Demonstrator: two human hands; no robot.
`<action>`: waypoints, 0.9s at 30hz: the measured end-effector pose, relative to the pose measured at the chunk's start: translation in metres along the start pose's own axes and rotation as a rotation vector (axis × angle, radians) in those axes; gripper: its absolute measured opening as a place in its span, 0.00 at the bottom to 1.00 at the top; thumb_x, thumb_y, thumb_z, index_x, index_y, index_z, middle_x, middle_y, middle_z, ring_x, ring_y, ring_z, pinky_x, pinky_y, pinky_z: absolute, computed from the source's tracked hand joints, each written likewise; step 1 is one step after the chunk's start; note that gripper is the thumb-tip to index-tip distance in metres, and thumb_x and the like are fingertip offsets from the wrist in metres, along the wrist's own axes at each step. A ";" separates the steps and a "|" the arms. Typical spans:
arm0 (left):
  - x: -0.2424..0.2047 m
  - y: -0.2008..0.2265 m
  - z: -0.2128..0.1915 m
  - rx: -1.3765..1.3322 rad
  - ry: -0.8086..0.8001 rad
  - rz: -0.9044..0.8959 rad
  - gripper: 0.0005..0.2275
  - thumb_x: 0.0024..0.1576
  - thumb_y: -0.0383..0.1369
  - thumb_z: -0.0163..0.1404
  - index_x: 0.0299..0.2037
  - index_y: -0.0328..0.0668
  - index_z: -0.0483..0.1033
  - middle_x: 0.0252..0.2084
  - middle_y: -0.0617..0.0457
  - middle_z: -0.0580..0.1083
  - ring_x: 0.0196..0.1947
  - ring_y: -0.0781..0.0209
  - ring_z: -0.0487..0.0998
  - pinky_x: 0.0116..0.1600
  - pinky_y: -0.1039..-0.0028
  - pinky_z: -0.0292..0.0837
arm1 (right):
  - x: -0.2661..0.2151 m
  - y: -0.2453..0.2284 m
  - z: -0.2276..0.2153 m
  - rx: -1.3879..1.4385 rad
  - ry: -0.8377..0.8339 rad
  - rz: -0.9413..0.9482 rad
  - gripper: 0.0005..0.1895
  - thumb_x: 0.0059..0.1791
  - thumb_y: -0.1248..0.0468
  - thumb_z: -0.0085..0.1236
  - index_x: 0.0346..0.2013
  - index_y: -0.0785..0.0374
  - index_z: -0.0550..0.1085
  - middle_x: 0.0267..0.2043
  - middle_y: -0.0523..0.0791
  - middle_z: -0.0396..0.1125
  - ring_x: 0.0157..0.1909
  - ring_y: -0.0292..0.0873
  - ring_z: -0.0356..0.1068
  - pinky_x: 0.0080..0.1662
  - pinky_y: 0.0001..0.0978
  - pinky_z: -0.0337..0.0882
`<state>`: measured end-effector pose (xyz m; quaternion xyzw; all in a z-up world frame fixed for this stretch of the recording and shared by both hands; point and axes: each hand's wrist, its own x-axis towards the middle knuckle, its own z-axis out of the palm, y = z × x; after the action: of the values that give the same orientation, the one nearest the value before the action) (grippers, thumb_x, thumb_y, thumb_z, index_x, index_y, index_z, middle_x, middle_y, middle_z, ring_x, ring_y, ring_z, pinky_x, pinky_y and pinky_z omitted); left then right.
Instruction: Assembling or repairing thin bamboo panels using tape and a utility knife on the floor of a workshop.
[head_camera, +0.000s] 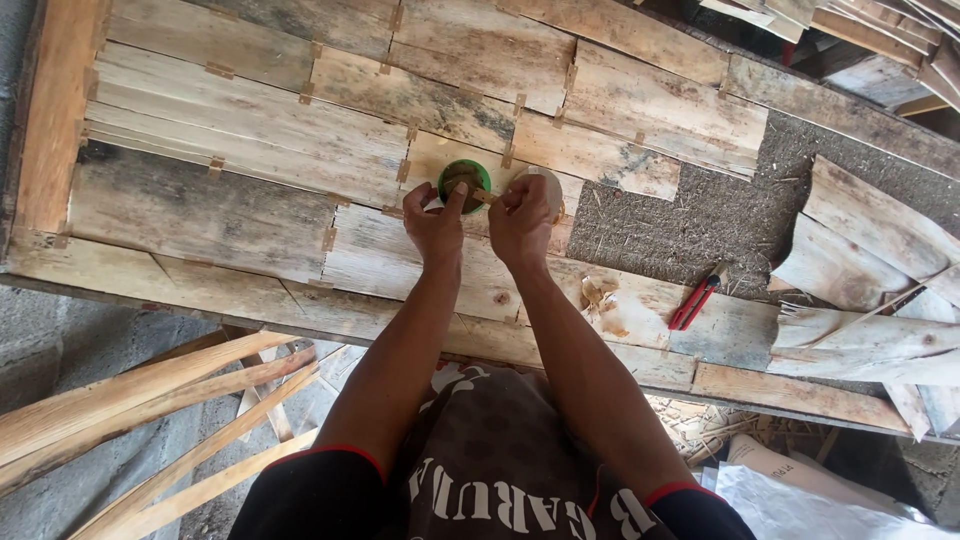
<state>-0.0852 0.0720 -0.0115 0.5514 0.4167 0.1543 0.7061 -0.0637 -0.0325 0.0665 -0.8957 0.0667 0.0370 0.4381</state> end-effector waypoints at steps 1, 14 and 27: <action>-0.002 0.000 -0.002 0.000 -0.003 -0.001 0.29 0.47 0.36 0.69 0.56 0.32 0.70 0.49 0.49 0.73 0.38 0.65 0.74 0.40 0.76 0.76 | -0.001 0.004 -0.001 -0.001 0.003 0.001 0.15 0.46 0.70 0.61 0.43 0.65 0.66 0.31 0.46 0.71 0.31 0.40 0.72 0.34 0.34 0.73; 0.001 0.054 -0.039 0.090 -0.430 0.187 0.15 0.57 0.25 0.58 0.54 0.33 0.72 0.40 0.53 0.78 0.28 0.71 0.74 0.32 0.82 0.69 | 0.001 0.001 -0.003 0.379 -0.229 -0.166 0.18 0.52 0.76 0.57 0.52 0.66 0.60 0.38 0.46 0.71 0.35 0.32 0.68 0.35 0.25 0.68; -0.001 0.062 -0.030 0.072 -0.511 0.221 0.16 0.58 0.19 0.55 0.55 0.31 0.68 0.37 0.51 0.76 0.33 0.71 0.77 0.37 0.82 0.75 | -0.003 -0.022 -0.008 0.109 -0.144 -0.185 0.18 0.52 0.73 0.58 0.51 0.67 0.61 0.37 0.50 0.74 0.33 0.40 0.74 0.35 0.33 0.72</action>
<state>-0.0937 0.1117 0.0440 0.6391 0.1677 0.0714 0.7472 -0.0632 -0.0257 0.0891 -0.8678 -0.0461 0.0567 0.4915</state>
